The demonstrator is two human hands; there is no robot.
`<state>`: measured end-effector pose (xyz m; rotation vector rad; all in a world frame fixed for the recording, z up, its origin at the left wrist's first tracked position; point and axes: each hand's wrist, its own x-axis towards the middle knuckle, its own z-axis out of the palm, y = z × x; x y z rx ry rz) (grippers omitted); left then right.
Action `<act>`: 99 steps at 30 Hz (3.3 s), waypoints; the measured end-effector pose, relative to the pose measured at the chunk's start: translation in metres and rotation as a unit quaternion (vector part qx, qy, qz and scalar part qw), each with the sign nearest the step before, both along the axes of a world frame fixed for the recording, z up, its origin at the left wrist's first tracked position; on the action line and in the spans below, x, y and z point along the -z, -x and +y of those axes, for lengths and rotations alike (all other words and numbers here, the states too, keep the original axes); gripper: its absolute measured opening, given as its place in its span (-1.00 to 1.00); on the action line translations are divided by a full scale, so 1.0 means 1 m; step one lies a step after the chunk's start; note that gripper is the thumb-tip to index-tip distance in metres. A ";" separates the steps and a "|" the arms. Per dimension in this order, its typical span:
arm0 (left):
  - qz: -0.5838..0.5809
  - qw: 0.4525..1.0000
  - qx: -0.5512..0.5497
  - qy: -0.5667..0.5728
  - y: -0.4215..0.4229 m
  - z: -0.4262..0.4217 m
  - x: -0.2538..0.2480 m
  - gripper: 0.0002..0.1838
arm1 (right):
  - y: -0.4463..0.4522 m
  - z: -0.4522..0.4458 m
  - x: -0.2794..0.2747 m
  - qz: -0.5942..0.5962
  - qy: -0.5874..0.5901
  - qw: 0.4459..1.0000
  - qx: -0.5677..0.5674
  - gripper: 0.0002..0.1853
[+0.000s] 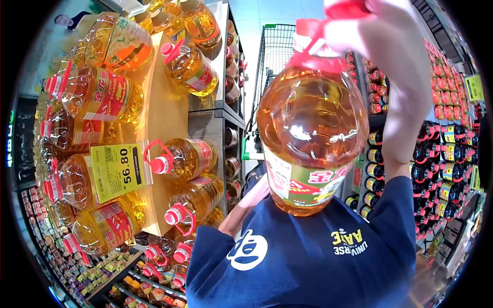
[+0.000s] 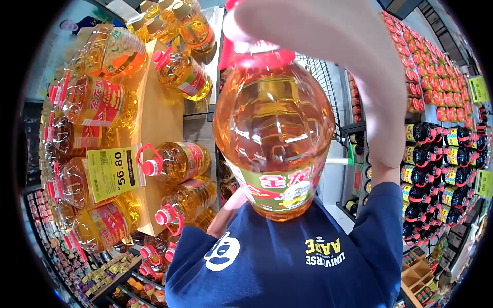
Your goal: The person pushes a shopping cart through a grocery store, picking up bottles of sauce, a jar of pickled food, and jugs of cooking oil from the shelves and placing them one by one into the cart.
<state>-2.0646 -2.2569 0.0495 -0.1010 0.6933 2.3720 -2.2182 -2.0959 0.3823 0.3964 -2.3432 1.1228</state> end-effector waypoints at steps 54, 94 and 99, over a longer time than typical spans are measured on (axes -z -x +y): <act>-0.014 1.000 0.019 0.001 -0.027 0.009 0.006 -0.43 | 0.073 0.031 0.097 -0.245 -0.087 0.960 0.105 -0.80; 0.109 0.942 0.064 0.312 0.078 0.125 0.052 -0.44 | -0.022 0.155 0.102 -0.266 -0.020 0.964 0.023 -0.92; 0.429 0.597 0.109 0.669 0.108 0.064 0.092 -0.68 | 0.031 0.165 0.132 -0.292 -0.062 0.954 0.008 -0.88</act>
